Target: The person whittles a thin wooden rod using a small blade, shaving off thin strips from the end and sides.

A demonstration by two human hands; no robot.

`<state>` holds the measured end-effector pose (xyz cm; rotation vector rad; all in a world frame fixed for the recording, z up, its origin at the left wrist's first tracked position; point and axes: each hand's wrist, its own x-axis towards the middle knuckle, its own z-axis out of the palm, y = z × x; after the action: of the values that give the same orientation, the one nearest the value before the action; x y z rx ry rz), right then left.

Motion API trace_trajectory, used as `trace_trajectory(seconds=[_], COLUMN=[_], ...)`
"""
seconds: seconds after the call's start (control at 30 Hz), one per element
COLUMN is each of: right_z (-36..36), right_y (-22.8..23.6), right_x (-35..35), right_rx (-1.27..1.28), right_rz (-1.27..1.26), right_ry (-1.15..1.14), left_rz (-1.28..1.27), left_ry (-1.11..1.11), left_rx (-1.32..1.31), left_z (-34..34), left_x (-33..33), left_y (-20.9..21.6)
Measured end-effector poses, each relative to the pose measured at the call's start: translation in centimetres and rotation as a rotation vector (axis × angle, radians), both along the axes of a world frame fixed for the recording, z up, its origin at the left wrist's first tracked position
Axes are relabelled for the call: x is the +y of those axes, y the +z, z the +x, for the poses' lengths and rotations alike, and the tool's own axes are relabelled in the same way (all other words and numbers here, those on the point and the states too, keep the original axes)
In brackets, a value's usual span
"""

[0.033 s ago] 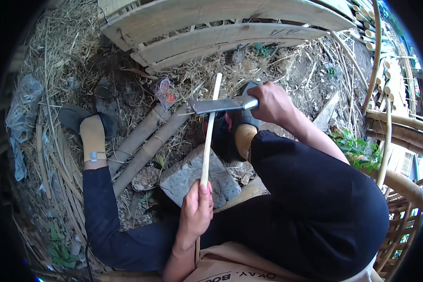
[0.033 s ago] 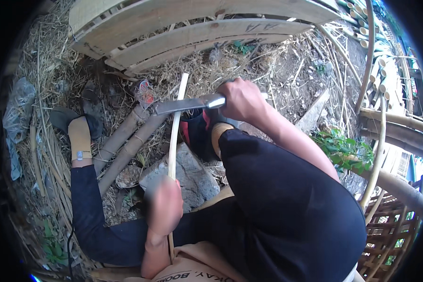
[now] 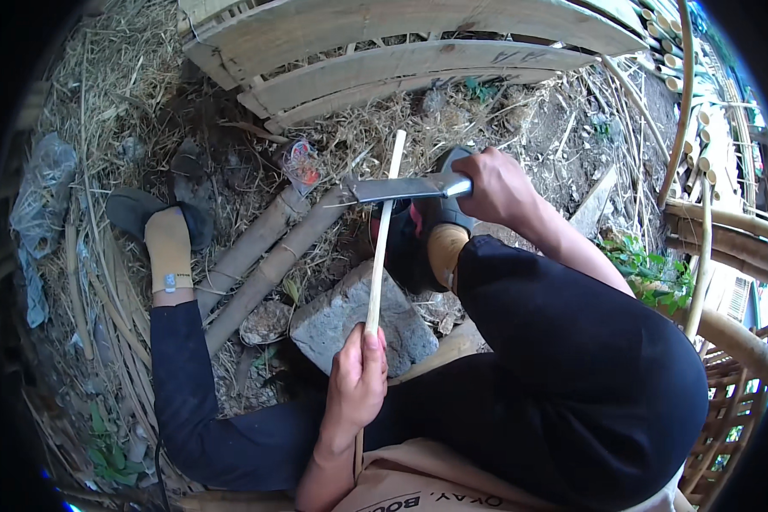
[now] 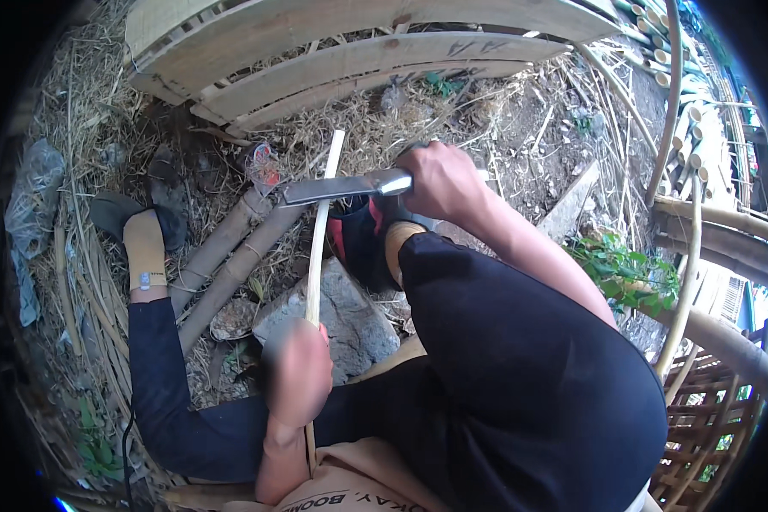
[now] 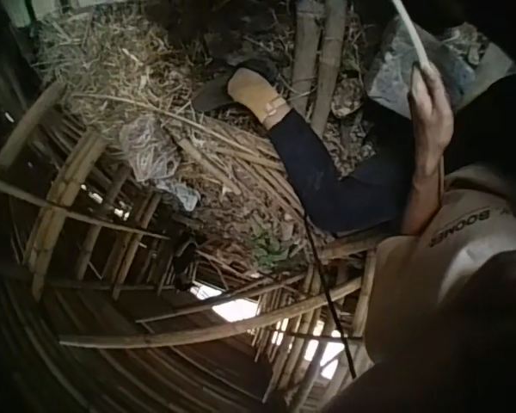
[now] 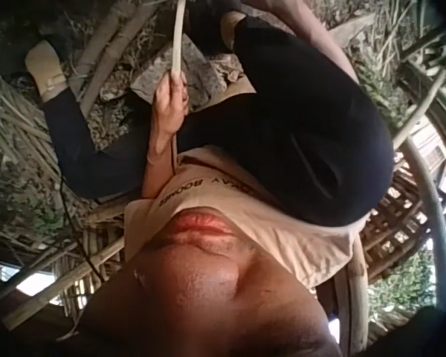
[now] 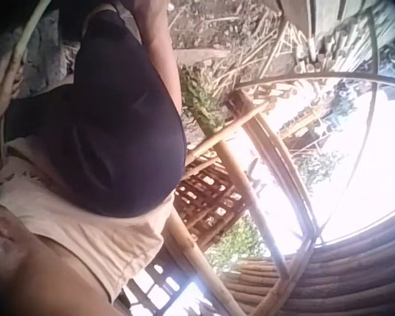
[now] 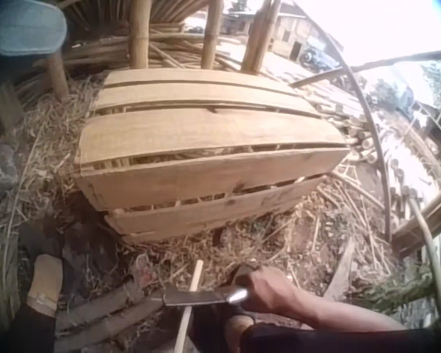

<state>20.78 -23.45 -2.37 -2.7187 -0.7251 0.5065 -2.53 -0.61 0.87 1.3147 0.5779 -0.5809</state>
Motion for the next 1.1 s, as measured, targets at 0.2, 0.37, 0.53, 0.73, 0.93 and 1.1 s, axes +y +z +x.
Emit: trace_trajectory(seconds=[0.2, 0.37, 0.53, 0.73, 0.93, 1.1], right_z=[-1.3, -1.2, 0.6, -1.1, 0.3, -0.9], right_y=[1.3, 1.3, 0.5, 1.7, 0.8, 1.1], right_x=[1.1, 1.3, 0.0, 0.7, 0.7, 0.9], right_rx=[0.004, 0.044, -0.104, -0.047, -0.090, -0.081], right_rz=[-0.046, 0.027, -0.049, -0.059, -0.037, -0.036], right_ry=[-0.011, 0.140, -0.081, 0.068, -0.057, 0.094], left_rz=[-0.027, 0.291, 0.347, 0.322, 0.359, 0.092], left_ry=[-0.010, -0.109, -0.099, -0.095, -0.048, -0.049], left_rx=[-0.057, -0.240, -0.226, -0.232, -0.232, -0.130], left_z=[0.3, 0.3, -0.4, 0.4, 0.0, 0.2], left_x=[1.0, 0.0, 0.8, 0.5, 0.7, 0.8], left_y=[-1.1, -0.2, -0.5, -0.1, -0.4, -1.2])
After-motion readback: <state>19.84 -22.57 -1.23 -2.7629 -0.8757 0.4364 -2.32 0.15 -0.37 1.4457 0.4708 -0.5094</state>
